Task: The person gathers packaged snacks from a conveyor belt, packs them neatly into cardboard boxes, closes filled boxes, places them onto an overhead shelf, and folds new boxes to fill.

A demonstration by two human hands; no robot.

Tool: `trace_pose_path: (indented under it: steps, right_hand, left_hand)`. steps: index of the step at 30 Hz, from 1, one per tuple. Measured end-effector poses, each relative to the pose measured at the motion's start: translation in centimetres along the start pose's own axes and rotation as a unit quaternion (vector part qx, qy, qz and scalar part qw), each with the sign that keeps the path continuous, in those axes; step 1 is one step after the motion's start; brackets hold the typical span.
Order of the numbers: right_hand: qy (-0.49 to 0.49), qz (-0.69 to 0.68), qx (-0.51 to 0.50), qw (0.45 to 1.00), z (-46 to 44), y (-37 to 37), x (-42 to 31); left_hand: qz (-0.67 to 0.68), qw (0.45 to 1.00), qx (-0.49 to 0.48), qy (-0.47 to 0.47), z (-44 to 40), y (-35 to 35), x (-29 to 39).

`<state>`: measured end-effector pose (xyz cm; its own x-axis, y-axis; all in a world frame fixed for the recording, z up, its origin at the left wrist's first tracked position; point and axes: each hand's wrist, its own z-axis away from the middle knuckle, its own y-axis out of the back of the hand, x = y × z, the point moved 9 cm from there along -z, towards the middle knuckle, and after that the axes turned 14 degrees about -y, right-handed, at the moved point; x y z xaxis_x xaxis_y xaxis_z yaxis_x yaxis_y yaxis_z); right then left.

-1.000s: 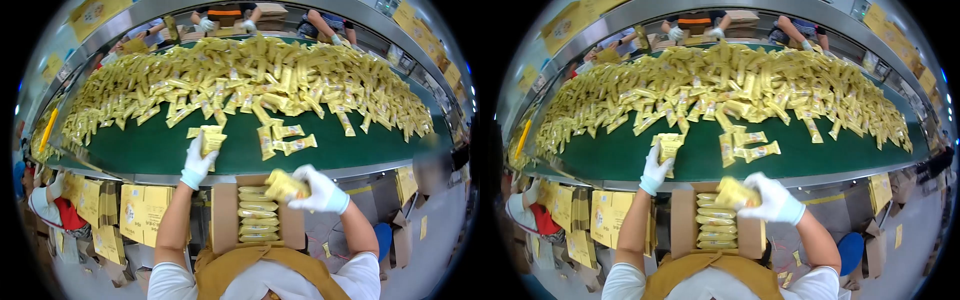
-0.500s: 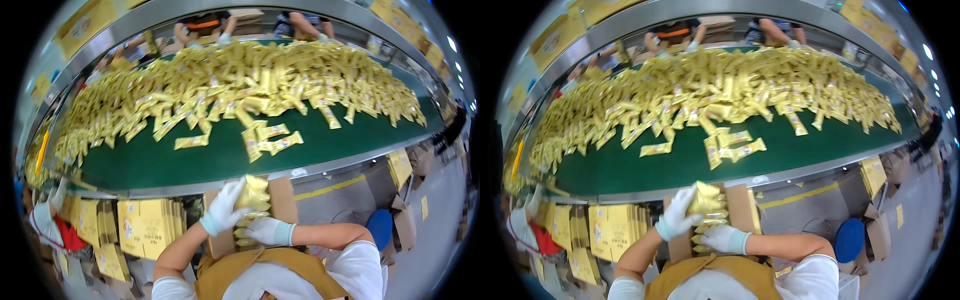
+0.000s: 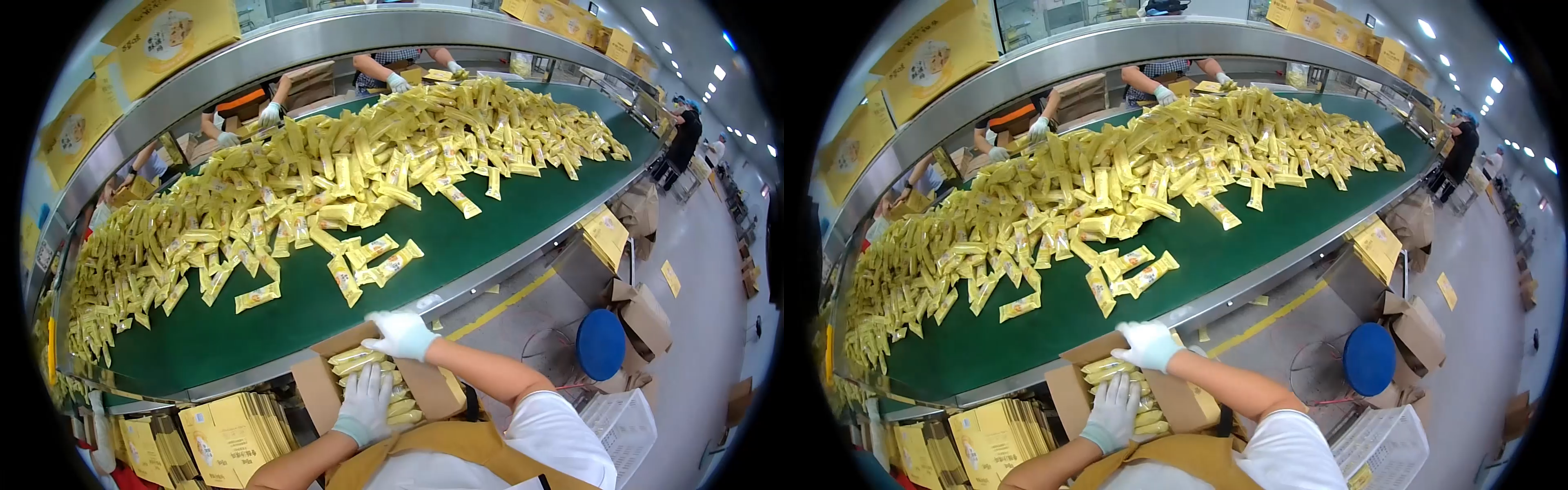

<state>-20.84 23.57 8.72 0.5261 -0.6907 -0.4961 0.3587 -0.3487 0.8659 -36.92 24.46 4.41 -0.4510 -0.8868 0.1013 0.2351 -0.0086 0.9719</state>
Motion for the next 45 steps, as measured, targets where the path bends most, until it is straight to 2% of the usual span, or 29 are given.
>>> trace_pose_path:
  steps: [1, 4, 5, 8, 9, 10, 13, 14, 16, 17, 18, 19, 20, 22, 24, 26, 27, 28, 30, 32, 34, 36, 37, 39, 40, 42, 43, 44, 45]
  right_hand:
    - [-0.055, 0.042, -0.101, 0.993, -0.6, -2.4, 1.0]
    - [-0.065, 0.045, -0.177, 0.981, -1.6, -4.2, 1.9]
    - [-0.052, 0.036, -0.154, 0.986, -1.3, -3.9, 1.8]
    - [0.058, -0.007, -0.070, 0.996, 0.8, -2.1, 1.1]
    - [0.091, -0.020, -0.048, 0.994, 1.5, -0.7, 0.7]
    - [0.124, -0.035, -0.028, 0.991, 2.7, 1.1, 0.0]
    - [0.115, -0.073, 0.088, 0.987, 4.5, 5.9, 0.0]
    - [0.115, -0.114, 0.143, 0.976, 5.0, 7.5, 0.4]
    - [0.024, -0.182, 0.169, 0.968, 4.0, 7.5, 3.7]
    - [-0.032, -0.159, 0.188, 0.969, 3.5, 7.8, 4.6]
    - [-0.090, -0.134, 0.208, 0.965, 3.2, 8.3, 5.6]
    - [-0.155, -0.065, 0.166, 0.972, 2.3, 7.7, 6.8]
    - [-0.220, 0.004, 0.122, 0.968, 1.6, 7.1, 8.4]
    - [-0.215, 0.009, 0.081, 0.973, 1.0, 6.8, 8.7]
    - [-0.213, -0.015, 0.029, 0.977, 1.2, 7.7, 7.6]
    - [-0.137, -0.156, 0.052, 0.977, 2.0, 9.2, 8.1]
    - [-0.095, -0.226, 0.063, 0.967, 2.3, 10.4, 8.6]
    - [-0.125, -0.269, 0.013, 0.955, 2.4, 10.9, 10.2]
    - [-0.023, -0.479, 0.112, 0.870, 2.4, 14.6, 11.1]
    - [0.064, -0.657, 0.044, 0.750, 1.4, 17.7, 11.5]
    - [0.167, -0.634, 0.081, 0.751, -1.5, 22.1, 13.0]
    - [0.175, -0.728, 0.133, 0.649, -5.9, 26.1, 15.2]
    - [0.204, -0.644, 0.176, 0.716, -8.5, 29.8, 15.9]
    - [0.243, -0.657, 0.226, 0.677, -12.8, 37.6, 13.0]
    - [0.284, -0.613, 0.200, 0.710, -14.5, 41.8, 10.9]
    - [0.397, -0.593, 0.165, 0.681, -18.0, 48.0, 7.1]
    - [0.304, -0.588, 0.254, 0.705, -18.5, 49.5, 5.3]
    - [0.316, -0.486, 0.290, 0.762, -20.1, 51.1, 4.5]
    - [0.277, -0.532, 0.294, 0.744, -22.2, 52.3, 4.7]
  left_hand:
    - [0.000, 1.000, 0.003, -0.005, 0.1, 0.2, 0.0]
    - [0.113, 0.990, 0.077, -0.042, 0.6, 2.5, 0.0]
    - [0.169, 0.978, 0.112, -0.053, 1.2, 3.4, -0.2]
    - [0.247, 0.894, 0.373, 0.018, 6.6, 6.7, -3.3]
    - [0.217, 0.847, 0.481, 0.056, 9.1, 7.1, -4.4]
    - [0.190, 0.817, 0.527, 0.137, 11.4, 7.8, -5.3]
    - [0.276, 0.665, 0.628, 0.296, 16.0, 4.1, -8.3]
    - [0.344, 0.642, 0.615, 0.303, 15.9, 0.6, -9.5]
    - [0.477, 0.587, 0.580, 0.303, 15.9, -6.7, -11.1]
    - [0.385, 0.703, 0.494, 0.337, 15.2, -5.9, -10.2]
    - [0.436, 0.727, 0.429, 0.313, 13.3, -6.9, -9.4]
    - [0.566, 0.697, 0.318, 0.306, 10.6, -8.5, -7.8]
    - [0.656, 0.618, 0.350, 0.256, 8.5, -7.7, -6.0]
    - [0.682, 0.574, 0.425, 0.154, 5.1, -3.3, -4.4]
    - [0.558, 0.651, 0.512, 0.052, 2.9, -2.1, -5.5]
    - [0.598, 0.572, 0.559, 0.059, 1.7, -1.6, -7.6]
    - [0.540, 0.611, 0.577, 0.049, 2.1, 1.1, -8.0]
    - [0.480, 0.646, 0.592, 0.042, 2.2, 3.5, -8.7]
    - [0.366, 0.735, 0.566, 0.071, 0.8, 7.4, -11.8]
    - [0.330, 0.736, 0.591, 0.000, -1.1, 15.7, -13.8]
    - [0.168, 0.756, 0.629, -0.059, -3.4, 23.9, -15.4]
    - [0.133, 0.725, 0.672, -0.073, -6.9, 30.1, -18.7]
    - [0.119, 0.714, 0.684, -0.091, -8.6, 33.9, -19.9]
    - [0.154, 0.709, 0.681, -0.094, -11.3, 41.3, -21.9]
    - [0.204, 0.713, 0.667, -0.076, -12.4, 44.4, -23.0]
    - [0.271, 0.689, 0.668, -0.076, -13.9, 49.3, -24.9]
    - [0.208, 0.695, 0.686, -0.049, -14.6, 51.2, -26.4]
    - [0.144, 0.715, 0.684, -0.018, -15.4, 52.7, -27.8]
    - [0.078, 0.730, 0.679, 0.015, -16.2, 54.2, -29.2]
